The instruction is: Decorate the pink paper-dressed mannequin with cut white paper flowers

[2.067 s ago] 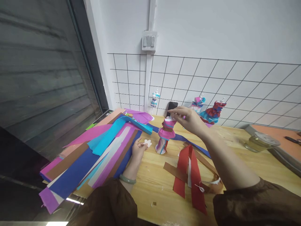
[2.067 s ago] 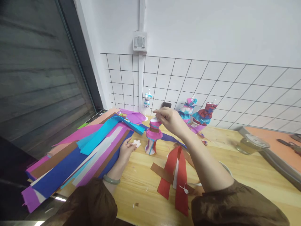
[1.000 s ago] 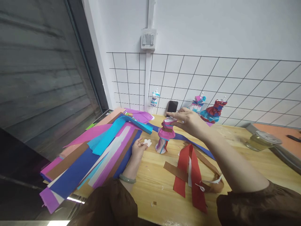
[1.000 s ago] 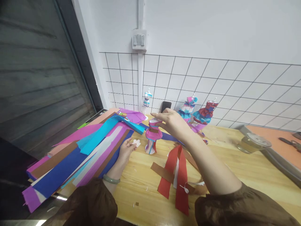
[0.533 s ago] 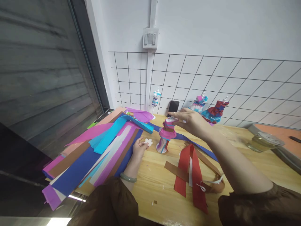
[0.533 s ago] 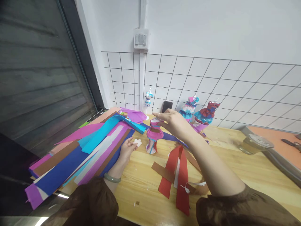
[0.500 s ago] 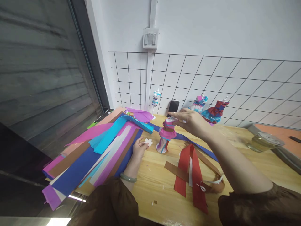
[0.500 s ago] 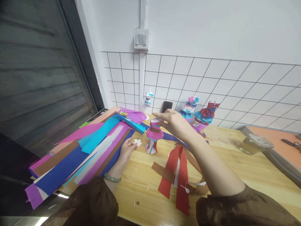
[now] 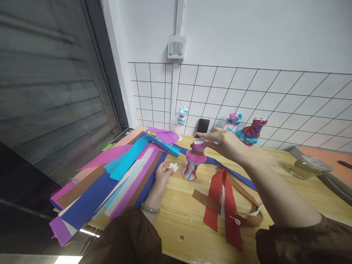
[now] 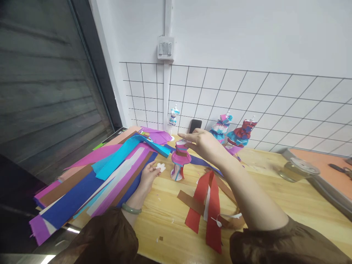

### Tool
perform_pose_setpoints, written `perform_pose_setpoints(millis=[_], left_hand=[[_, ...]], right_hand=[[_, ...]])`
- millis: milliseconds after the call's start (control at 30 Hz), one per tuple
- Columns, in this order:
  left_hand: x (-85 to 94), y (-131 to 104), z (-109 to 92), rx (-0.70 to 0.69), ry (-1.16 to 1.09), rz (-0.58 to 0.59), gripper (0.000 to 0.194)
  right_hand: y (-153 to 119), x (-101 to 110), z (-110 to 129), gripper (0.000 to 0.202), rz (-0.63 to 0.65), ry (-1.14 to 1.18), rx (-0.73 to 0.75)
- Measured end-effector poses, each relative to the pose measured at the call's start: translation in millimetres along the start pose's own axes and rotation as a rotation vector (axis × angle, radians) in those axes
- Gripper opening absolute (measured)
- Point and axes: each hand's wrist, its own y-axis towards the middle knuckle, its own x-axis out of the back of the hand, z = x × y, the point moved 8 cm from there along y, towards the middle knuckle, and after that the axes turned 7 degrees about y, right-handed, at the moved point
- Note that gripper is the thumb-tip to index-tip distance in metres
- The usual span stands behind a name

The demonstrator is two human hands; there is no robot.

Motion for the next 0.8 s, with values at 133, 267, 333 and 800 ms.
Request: perform_pose_setpoints(millis=[133, 267, 333, 800], left_hand=[[0.1, 0.9, 0.3, -0.002, -0.003, -0.002, 0.055], [0.3, 0.7, 0.1, 0.002, -0.002, -0.005, 0.055], [0.3, 0.1, -0.2, 0.003, -0.001, -0.006, 0.055], [0.0, -0.9, -0.4, 0.005, -0.007, -0.004, 0.054]], right_hand=[[-1.6, -0.7, -2.5, 0.037, 0.002, 0.016, -0.01], [-2.0, -2.1, -2.9, 0.04, 0.021, 0.018, -0.015], [-1.9, -1.6, -2.5, 0.042, 0.014, 0.024, -0.022], [-0.9, 1.9, 2.6, 0.035, -0.023, 0.005, -0.032]])
